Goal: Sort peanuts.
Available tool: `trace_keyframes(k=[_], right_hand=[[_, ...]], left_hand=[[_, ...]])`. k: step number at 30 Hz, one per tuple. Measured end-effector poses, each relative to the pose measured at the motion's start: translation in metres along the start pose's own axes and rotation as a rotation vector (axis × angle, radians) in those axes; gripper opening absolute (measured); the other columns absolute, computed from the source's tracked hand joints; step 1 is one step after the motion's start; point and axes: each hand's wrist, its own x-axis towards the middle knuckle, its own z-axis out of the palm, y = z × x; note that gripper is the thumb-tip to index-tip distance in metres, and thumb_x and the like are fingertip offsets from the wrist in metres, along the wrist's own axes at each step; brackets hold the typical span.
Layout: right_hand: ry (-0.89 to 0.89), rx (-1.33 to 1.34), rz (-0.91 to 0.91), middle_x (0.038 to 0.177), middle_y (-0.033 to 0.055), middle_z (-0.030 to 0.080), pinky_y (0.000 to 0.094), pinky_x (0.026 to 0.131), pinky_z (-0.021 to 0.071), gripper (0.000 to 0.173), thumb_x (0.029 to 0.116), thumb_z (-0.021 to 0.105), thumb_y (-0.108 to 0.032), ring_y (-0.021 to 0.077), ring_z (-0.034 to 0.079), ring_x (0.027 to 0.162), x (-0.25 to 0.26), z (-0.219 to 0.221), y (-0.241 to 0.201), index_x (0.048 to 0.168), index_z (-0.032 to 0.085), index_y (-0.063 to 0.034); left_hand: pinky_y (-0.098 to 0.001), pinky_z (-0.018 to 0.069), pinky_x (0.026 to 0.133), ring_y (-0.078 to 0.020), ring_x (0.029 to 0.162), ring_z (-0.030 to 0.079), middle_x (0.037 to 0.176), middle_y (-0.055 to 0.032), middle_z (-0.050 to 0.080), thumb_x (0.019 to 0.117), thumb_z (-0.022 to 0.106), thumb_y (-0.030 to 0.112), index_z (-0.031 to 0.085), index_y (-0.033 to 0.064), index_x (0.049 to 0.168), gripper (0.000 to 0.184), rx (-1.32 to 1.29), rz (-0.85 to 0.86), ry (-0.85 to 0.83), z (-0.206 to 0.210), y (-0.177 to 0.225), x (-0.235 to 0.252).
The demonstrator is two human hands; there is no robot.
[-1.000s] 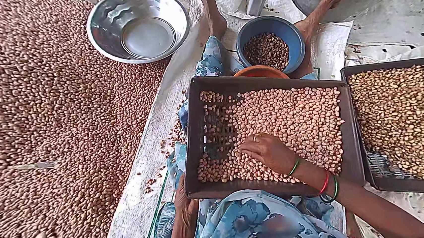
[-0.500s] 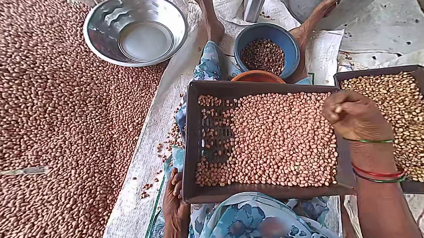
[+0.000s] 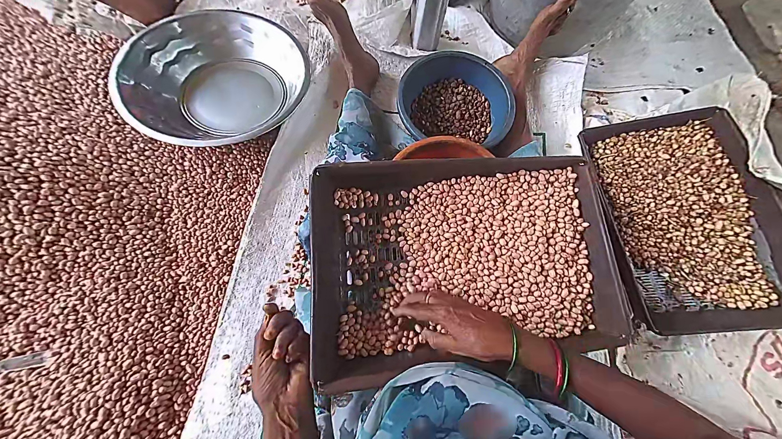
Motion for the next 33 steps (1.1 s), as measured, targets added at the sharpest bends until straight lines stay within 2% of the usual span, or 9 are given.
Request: trace_keyframes(k=[2, 5, 12, 16, 18, 20, 24, 27, 33], right_hand=[[0.279, -0.024, 0.093, 0.136, 0.021, 0.063, 0.0396, 0.101, 0.0507, 0.036, 0.0994, 0.056, -0.003, 0.0297, 0.065, 0.118, -0.002, -0.026, 0.002, 0.134, 0.066, -0.0025], [0.639, -0.114, 0.133, 0.093, 0.0112, 0.072, 0.0302, 0.068, 0.0521, 0.012, 0.0947, 0.068, -0.007, 0.015, 0.063, 0.073, -0.025, -0.06, 0.022, 0.101, 0.077, -0.0022], [0.6, -0.59, -0.028, 0.1, 0.0207, 0.075, 0.0481, 0.08, 0.0608, 0.017, 0.0946, 0.063, -0.006, 0.0382, 0.075, 0.093, -0.049, -0.024, 0.058, 0.104, 0.077, -0.0013], [0.933, 0.093, -0.031, 0.089, 0.0007, 0.072, 0.0155, 0.07, 0.0507, 0.013, 0.0917, 0.066, -0.009, 0.0018, 0.061, 0.074, -0.076, -0.053, 0.063, 0.097, 0.077, -0.0051], [1.161, 0.735, -0.17, 0.081, -0.0105, 0.07, 0.0117, 0.061, 0.0506, 0.022, 0.1028, 0.053, -0.017, -0.0031, 0.06, 0.065, -0.089, -0.078, 0.067, 0.102, 0.075, -0.0175], [1.256, 0.896, -0.184, 0.084, -0.0144, 0.066, 0.011, 0.057, 0.0484, 0.035, 0.1104, 0.038, -0.036, -0.004, 0.057, 0.062, -0.095, -0.101, 0.078, 0.118, 0.068, -0.0209], [1.077, 0.116, 0.057, 0.095, -0.0021, 0.068, 0.0127, 0.068, 0.0484, 0.015, 0.0997, 0.059, -0.005, -0.0027, 0.058, 0.074, -0.071, -0.112, 0.089, 0.107, 0.072, -0.0019], [0.81, -0.471, 0.143, 0.106, 0.0213, 0.071, 0.0473, 0.071, 0.0563, 0.017, 0.0941, 0.072, -0.007, 0.032, 0.069, 0.082, -0.043, -0.108, 0.083, 0.109, 0.076, 0.0003], [0.833, -0.649, 0.181, 0.091, 0.0243, 0.067, 0.0561, 0.065, 0.0534, 0.01, 0.0952, 0.069, -0.005, 0.0406, 0.067, 0.076, -0.053, -0.117, 0.076, 0.101, 0.073, 0.0027]], left_hand=[[-0.0088, 0.0463, 0.046, 0.0024, 0.048, 0.056, 0.068, 0.0051, 0.062, 0.1104, 0.016, 0.02, 0.058, 0.0055, 0.099, 0.046, -0.019, -0.038, -0.012, 0.002, -0.004, 0.001], [-0.0095, 0.046, 0.047, 0.0024, 0.048, 0.054, 0.066, 0.0056, 0.059, 0.1093, 0.022, 0.018, 0.06, 0.0048, 0.097, 0.042, -0.106, -0.12, -0.028, 0.0, -0.008, -0.001], [-0.0116, 0.0491, 0.048, -0.001, 0.051, 0.059, 0.068, 0.002, 0.063, 0.1057, 0.034, 0.009, 0.063, 0.0002, 0.1, 0.031, -0.135, -0.147, -0.038, -0.006, -0.014, -0.004], [-0.0103, 0.0486, 0.049, 0.0009, 0.051, 0.058, 0.068, 0.0033, 0.062, 0.1059, 0.037, 0.011, 0.064, 0.0001, 0.101, 0.03, -0.151, -0.162, -0.049, -0.005, -0.013, -0.007], [-0.0108, 0.0493, 0.049, 0.0, 0.051, 0.059, 0.067, 0.0018, 0.063, 0.105, 0.037, 0.009, 0.065, -0.0016, 0.099, 0.03, -0.159, -0.172, -0.037, -0.003, -0.014, -0.009], [-0.0105, 0.0496, 0.048, -0.0001, 0.05, 0.059, 0.066, 0.001, 0.063, 0.1058, 0.031, 0.01, 0.063, -0.0023, 0.098, 0.035, -0.141, -0.162, -0.012, -0.001, -0.015, -0.011], [-0.0108, 0.0497, 0.048, -0.0001, 0.05, 0.059, 0.067, 0.0015, 0.063, 0.1058, 0.033, 0.011, 0.065, -0.0019, 0.098, 0.035, -0.121, -0.177, -0.012, 0.0, -0.016, -0.014], [-0.0103, 0.0487, 0.047, 0.0006, 0.049, 0.058, 0.066, 0.0021, 0.063, 0.1062, 0.029, 0.011, 0.064, -0.001, 0.096, 0.039, -0.093, -0.131, 0.015, -0.002, -0.018, -0.016], [-0.0101, 0.0475, 0.044, 0.0008, 0.047, 0.057, 0.063, 0.0025, 0.061, 0.1074, 0.023, 0.013, 0.062, 0.0005, 0.094, 0.043, -0.055, -0.078, 0.085, -0.005, -0.018, -0.015]])
